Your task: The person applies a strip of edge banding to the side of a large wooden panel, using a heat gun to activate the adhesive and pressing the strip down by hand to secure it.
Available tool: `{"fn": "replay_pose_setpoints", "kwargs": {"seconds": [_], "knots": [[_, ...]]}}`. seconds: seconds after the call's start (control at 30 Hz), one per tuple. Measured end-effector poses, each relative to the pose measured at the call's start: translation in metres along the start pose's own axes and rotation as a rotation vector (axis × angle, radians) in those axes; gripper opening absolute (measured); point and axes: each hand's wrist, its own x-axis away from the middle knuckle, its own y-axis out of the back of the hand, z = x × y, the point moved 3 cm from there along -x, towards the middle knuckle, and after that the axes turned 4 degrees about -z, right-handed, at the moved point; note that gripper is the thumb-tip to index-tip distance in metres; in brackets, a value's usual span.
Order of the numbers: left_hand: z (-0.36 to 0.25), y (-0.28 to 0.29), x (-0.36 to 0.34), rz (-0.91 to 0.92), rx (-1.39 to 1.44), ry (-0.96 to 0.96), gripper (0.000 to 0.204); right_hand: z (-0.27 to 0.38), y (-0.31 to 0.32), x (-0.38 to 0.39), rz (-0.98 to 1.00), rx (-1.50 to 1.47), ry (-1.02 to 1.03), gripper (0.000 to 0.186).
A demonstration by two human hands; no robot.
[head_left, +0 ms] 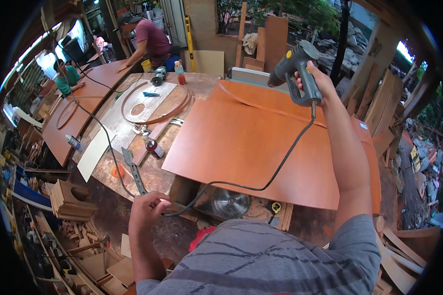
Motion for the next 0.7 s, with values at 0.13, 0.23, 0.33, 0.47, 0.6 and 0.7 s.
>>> {"fn": "replay_pose_setpoints", "kwargs": {"seconds": [0.13, 0.23, 0.33, 0.47, 0.6, 0.7], "knots": [[-0.001, -0.003, -0.001, 0.011, 0.017, 0.026, 0.019, 0.006, 0.017, -0.002, 0.016, 0.031, -0.049, 0.037], [-0.005, -0.005, -0.002, 0.018, 0.015, 0.005, 0.018, 0.011, 0.023, 0.009, -0.011, 0.03, -0.045, 0.035], [-0.012, -0.006, -0.004, 0.024, 0.003, -0.005, 0.016, 0.015, 0.031, 0.016, -0.042, 0.031, -0.037, 0.033], [-0.012, -0.009, -0.005, 0.036, -0.002, 0.011, 0.014, 0.02, 0.046, 0.022, -0.069, 0.056, -0.041, 0.031], [-0.013, -0.014, -0.008, 0.037, 0.032, -0.006, 0.012, 0.026, 0.064, 0.029, -0.094, 0.11, -0.033, 0.031], [-0.018, -0.014, -0.01, 0.076, 0.001, -0.012, 0.012, 0.029, 0.077, 0.034, -0.091, 0.106, -0.059, 0.031]]}}
